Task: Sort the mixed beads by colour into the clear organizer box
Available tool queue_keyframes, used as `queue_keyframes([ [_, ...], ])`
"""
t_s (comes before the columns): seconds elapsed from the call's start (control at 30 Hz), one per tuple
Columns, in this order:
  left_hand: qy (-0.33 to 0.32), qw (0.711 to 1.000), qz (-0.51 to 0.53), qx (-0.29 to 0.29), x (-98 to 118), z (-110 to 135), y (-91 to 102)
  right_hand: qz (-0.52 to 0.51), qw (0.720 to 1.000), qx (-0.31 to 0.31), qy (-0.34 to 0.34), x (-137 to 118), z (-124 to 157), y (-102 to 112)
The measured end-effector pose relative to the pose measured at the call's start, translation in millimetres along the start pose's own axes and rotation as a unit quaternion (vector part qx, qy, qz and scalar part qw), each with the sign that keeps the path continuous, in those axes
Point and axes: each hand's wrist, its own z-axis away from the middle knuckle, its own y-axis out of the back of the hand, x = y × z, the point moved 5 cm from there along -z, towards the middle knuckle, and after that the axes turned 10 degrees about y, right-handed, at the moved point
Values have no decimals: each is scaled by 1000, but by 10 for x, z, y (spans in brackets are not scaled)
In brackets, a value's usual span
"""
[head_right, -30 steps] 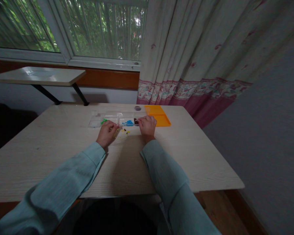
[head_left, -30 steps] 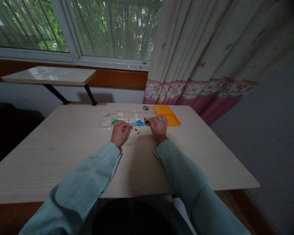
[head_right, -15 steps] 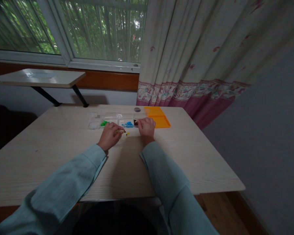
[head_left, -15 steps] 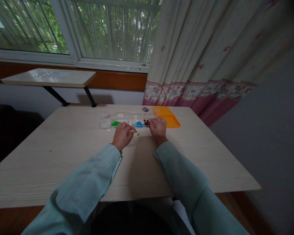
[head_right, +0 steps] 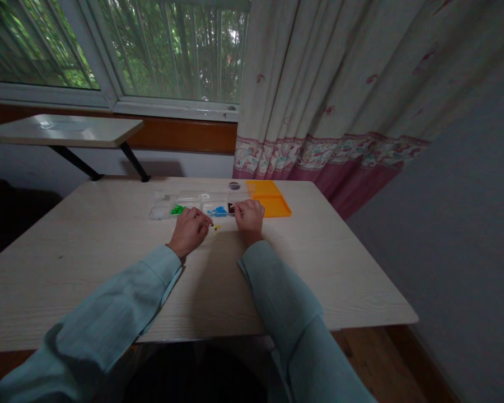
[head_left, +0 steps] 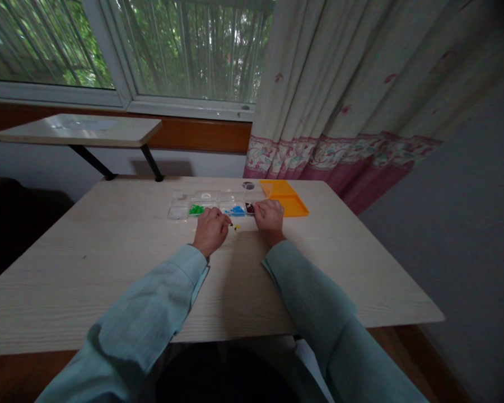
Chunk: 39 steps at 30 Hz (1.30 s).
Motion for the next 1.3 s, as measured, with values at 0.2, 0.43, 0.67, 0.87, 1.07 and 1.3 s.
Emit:
queue_keyframes([
  [0.2,-19,1000,-5,-12,17,-3,-19,-1,1000,6,7,-27,-4,21],
  [0.43,-30,999,-18,-25,59,18,-12,-3,1000,3,0,-30,2,24],
  [0.67,-26,999,-24,-34,71,29,-15,6,1000,-1,-3,-17,10,8],
  [0.87,-18,999,-5,-31,14,12,-51,-2,1000,0,-4,-35,7,25],
  [1.07,-13,1000,-1,-25,-1,-3,-53,-6,1000,0,-5,-45,6,31],
  [1.3,-15,1000,4,-11,-9,-3,-59,-14,1000,1,4,-52,3,21],
])
